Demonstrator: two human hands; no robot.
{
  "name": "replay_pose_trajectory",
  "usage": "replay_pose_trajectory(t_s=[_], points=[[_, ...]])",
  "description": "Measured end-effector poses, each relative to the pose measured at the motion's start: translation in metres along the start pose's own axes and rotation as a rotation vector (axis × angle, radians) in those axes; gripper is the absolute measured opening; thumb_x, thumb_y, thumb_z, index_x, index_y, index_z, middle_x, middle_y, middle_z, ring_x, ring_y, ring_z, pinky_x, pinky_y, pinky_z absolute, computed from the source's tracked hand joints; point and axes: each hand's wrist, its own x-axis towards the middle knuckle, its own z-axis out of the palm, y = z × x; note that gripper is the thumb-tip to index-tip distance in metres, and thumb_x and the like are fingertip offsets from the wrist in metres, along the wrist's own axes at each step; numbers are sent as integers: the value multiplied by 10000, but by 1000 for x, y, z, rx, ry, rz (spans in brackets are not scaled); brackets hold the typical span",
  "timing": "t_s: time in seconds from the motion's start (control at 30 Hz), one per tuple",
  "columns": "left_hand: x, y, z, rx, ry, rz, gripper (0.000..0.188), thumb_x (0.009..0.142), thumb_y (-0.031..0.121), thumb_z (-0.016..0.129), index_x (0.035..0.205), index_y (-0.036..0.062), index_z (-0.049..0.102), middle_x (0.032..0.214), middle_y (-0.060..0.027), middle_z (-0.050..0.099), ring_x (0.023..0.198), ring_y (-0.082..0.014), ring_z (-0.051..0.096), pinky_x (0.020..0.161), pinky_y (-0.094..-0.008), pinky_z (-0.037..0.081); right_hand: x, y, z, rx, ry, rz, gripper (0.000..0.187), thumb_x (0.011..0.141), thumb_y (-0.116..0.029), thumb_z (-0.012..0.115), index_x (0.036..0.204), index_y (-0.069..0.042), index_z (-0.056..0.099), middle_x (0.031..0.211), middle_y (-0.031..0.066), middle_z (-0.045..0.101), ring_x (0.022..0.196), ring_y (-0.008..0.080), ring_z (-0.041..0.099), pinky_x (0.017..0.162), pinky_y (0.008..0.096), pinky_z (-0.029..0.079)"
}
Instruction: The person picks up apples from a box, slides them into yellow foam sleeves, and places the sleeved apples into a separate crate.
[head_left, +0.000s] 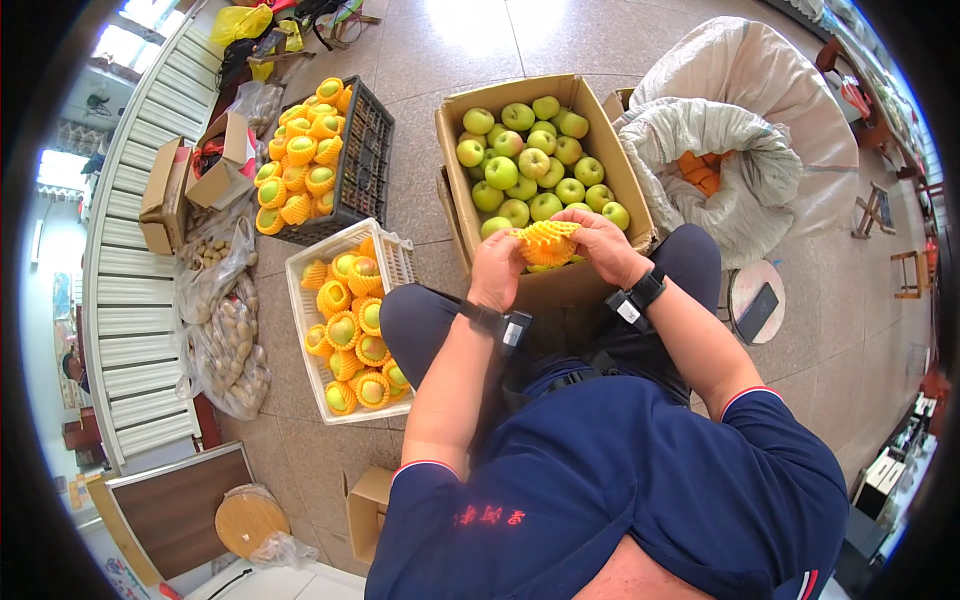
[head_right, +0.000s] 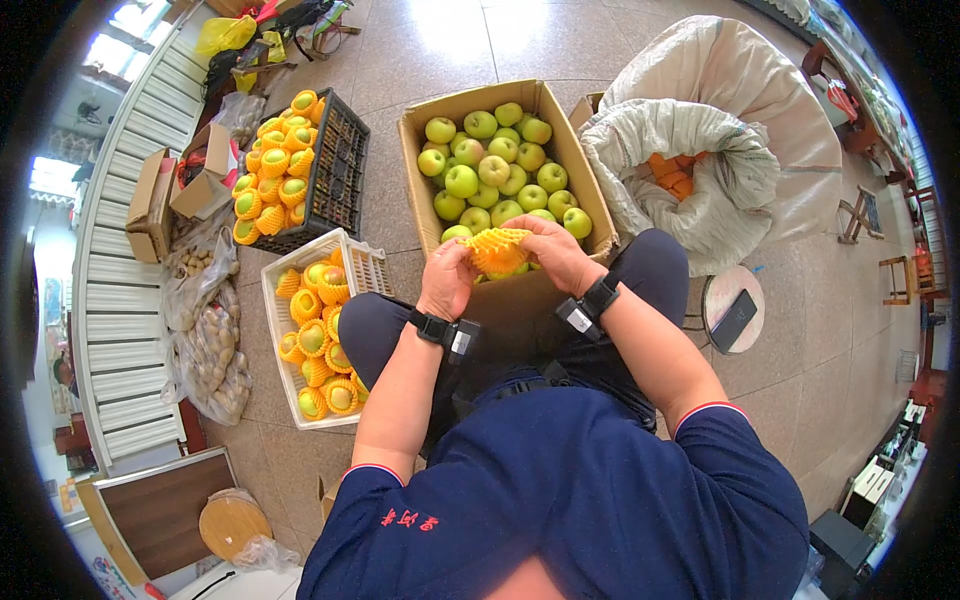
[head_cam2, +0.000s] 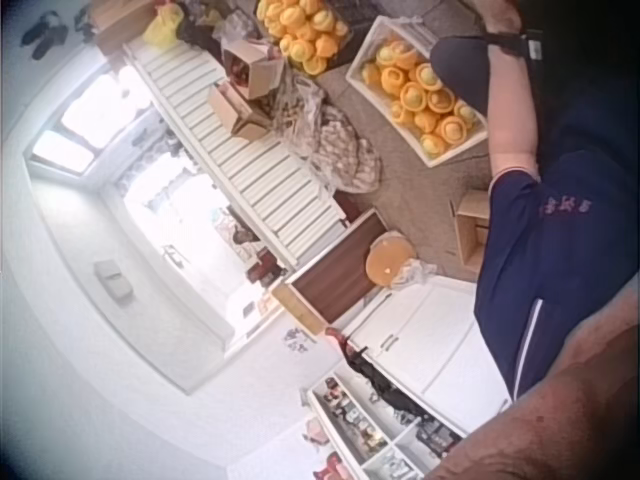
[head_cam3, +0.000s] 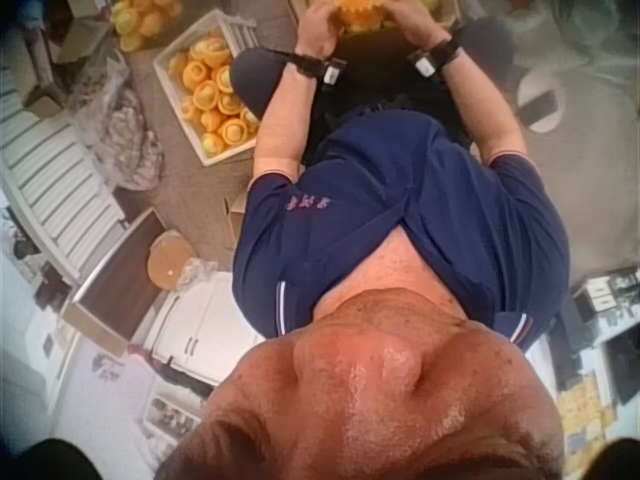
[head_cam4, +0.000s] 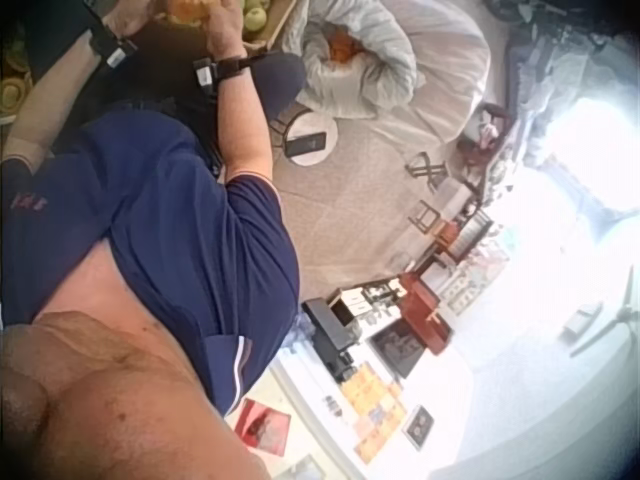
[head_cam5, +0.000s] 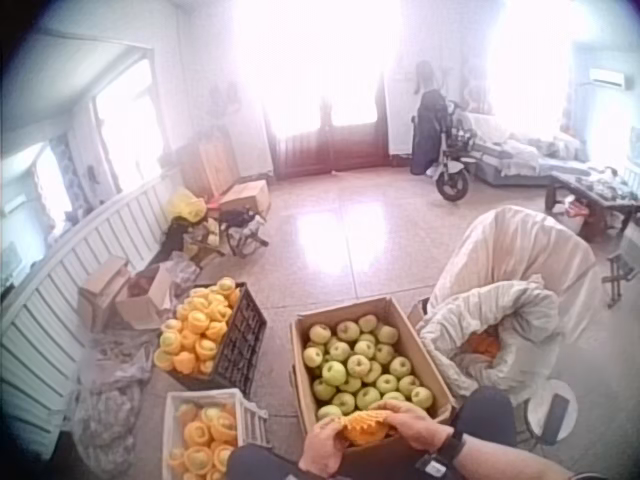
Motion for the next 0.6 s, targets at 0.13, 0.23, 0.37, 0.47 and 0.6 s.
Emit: replay_pose_trajectory(t_s=[0.13, 0.23, 0.37, 0.47, 0.6], points=[[-2, 3, 7, -30, -34, -2, 178, 997, 119, 547, 1102, 23, 654, 1123, -101, 710, 1056, -237, 686, 963, -415, 540, 3, 1, -3, 56, -5, 36, 250, 1053, -200, 595, 1255, -64, 654, 1143, 7, 688, 1040, 111, 661, 923, 273, 518], [-5, 7, 13, -18, -14, -12, 194, 1012, 152, 548, 1110, 29, 662, 1138, -94, 713, 1068, -240, 684, 979, -411, 532, 5, 2, -4, 94, -31, 13, 278, 1067, -274, 608, 1249, -68, 655, 1139, 4, 690, 1027, 113, 668, 909, 283, 532], [-8, 12, 20, -6, 36, -44, 254, 1015, 164, 581, 1224, 27, 618, 1194, -92, 684, 1085, -221, 671, 950, -387, 541, 6, 3, 0, 124, -19, -8, 266, 1071, -262, 600, 1244, -68, 656, 1130, 7, 697, 1006, 110, 676, 883, 277, 542], [-11, 9, 30, 139, 91, 0, 351, 995, 140, 616, 1323, 26, 564, 1256, -92, 648, 1131, -208, 651, 956, -371, 544, 9, 4, -2, 133, 42, -44, 264, 1075, -258, 596, 1245, -65, 654, 1109, 10, 702, 989, 106, 680, 864, 267, 546], [-10, -1, 25, 367, -46, 150, 459, 962, 77, 631, 1404, 27, 518, 1316, -83, 609, 1186, -195, 625, 1018, -353, 527, 8, -1, 7, 83, 69, -37, 270, 1075, -251, 596, 1235, -43, 662, 1091, 12, 700, 968, 95, 671, 851, 260, 542]])
